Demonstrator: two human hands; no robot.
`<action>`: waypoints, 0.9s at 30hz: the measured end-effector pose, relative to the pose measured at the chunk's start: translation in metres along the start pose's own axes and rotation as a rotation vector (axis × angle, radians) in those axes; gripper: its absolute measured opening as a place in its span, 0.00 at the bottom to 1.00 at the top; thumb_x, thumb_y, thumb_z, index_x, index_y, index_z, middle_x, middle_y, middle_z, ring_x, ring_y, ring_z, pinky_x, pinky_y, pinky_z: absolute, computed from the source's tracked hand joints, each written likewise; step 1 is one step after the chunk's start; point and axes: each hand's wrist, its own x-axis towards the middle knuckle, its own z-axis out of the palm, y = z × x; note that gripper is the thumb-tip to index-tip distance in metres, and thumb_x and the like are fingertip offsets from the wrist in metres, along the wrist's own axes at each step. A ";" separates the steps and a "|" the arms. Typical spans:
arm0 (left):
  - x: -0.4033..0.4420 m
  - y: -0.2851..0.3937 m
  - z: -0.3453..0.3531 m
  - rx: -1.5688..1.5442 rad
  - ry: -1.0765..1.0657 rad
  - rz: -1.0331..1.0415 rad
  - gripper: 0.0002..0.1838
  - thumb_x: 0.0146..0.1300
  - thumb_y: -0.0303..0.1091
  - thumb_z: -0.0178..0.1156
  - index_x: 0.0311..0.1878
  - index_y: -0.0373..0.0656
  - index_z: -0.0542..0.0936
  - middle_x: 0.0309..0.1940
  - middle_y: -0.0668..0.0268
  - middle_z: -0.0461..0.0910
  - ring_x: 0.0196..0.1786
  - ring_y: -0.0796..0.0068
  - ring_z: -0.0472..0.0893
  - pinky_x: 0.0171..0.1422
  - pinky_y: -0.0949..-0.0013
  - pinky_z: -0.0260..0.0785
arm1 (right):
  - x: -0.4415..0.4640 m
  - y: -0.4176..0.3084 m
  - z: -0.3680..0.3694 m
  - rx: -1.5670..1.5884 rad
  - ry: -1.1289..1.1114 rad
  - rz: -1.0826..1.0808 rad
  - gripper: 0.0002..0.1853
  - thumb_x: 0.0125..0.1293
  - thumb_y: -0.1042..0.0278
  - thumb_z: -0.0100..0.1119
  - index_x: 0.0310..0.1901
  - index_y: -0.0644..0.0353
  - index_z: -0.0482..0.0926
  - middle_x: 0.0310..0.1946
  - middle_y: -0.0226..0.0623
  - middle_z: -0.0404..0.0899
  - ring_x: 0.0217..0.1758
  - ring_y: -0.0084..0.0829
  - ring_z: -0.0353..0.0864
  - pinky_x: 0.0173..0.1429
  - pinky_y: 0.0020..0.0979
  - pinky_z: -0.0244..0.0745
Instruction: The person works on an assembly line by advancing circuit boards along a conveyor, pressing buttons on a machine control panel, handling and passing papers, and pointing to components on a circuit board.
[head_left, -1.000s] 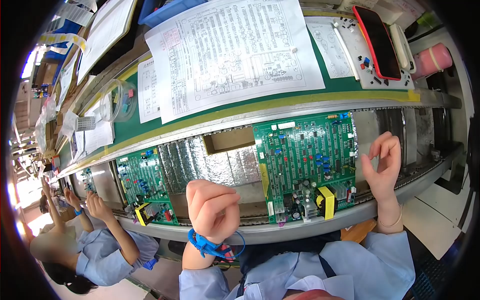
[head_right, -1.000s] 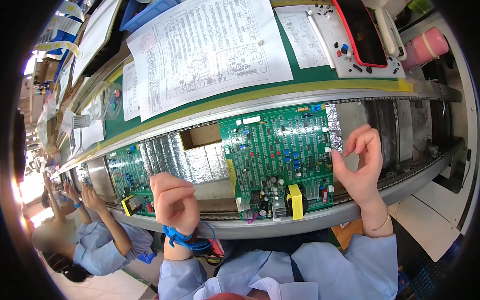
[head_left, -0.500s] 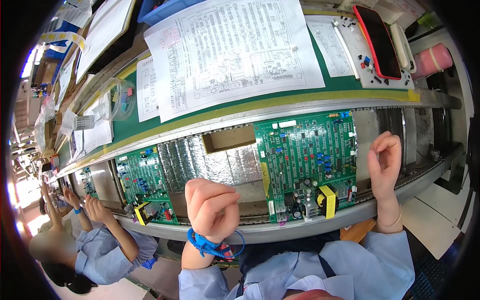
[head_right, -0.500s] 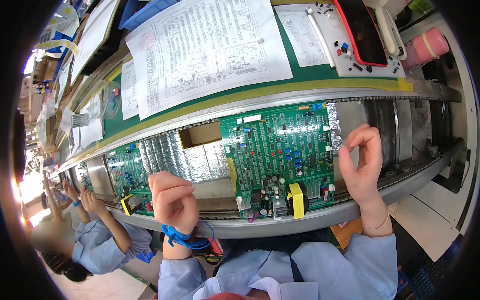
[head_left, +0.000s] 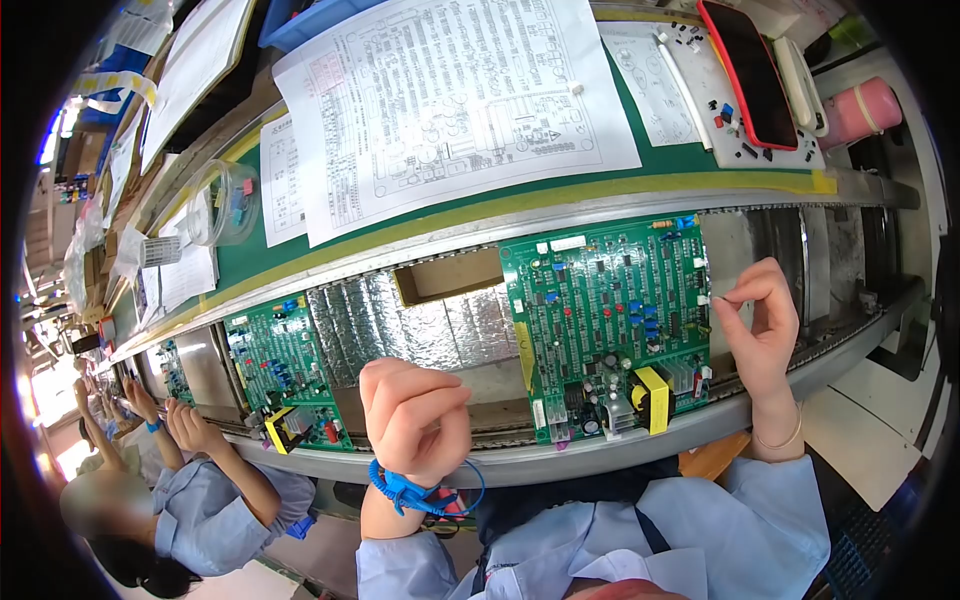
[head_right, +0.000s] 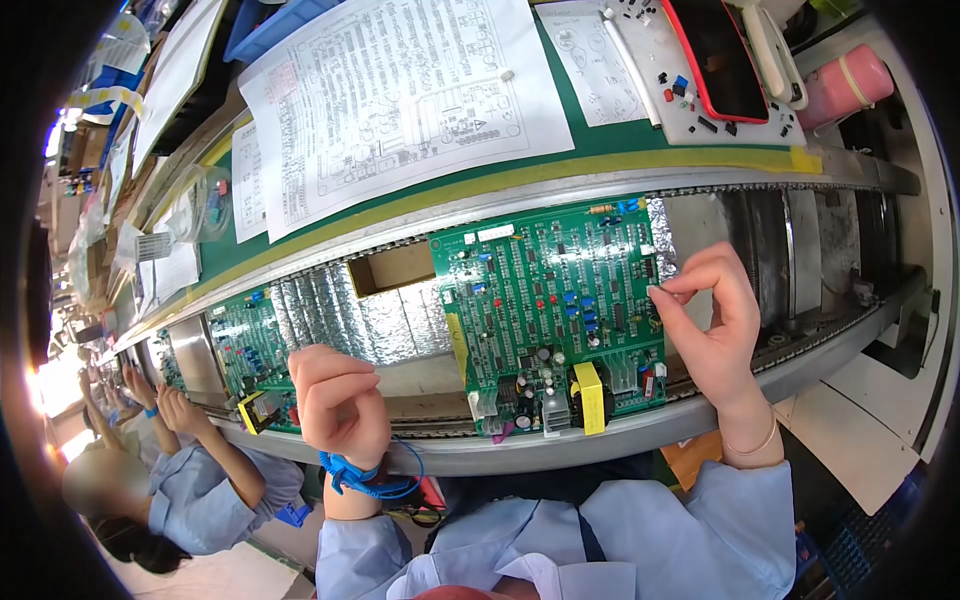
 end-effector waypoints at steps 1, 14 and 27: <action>0.000 0.000 0.000 0.001 0.003 -0.003 0.17 0.35 0.12 0.56 0.30 0.44 0.76 0.28 0.68 0.76 0.30 0.69 0.71 0.35 0.69 0.64 | 0.000 0.000 0.000 -0.004 -0.001 0.000 0.10 0.49 0.85 0.62 0.29 0.62 0.71 0.30 0.33 0.67 0.31 0.21 0.67 0.38 0.20 0.63; -0.003 0.000 0.000 0.027 0.001 -0.018 0.14 0.38 0.14 0.56 0.29 0.43 0.75 0.28 0.67 0.76 0.30 0.67 0.71 0.37 0.67 0.64 | -0.001 0.001 0.000 0.003 0.049 0.040 0.15 0.46 0.87 0.63 0.26 0.60 0.67 0.29 0.31 0.66 0.32 0.21 0.65 0.39 0.20 0.60; -0.001 -0.006 0.010 -0.004 0.106 -0.052 0.13 0.39 0.11 0.52 0.26 0.40 0.74 0.25 0.64 0.75 0.31 0.68 0.71 0.38 0.70 0.61 | 0.002 0.010 -0.004 0.193 0.273 0.067 0.13 0.60 0.78 0.57 0.44 0.61 0.66 0.34 0.27 0.66 0.34 0.16 0.64 0.41 0.18 0.63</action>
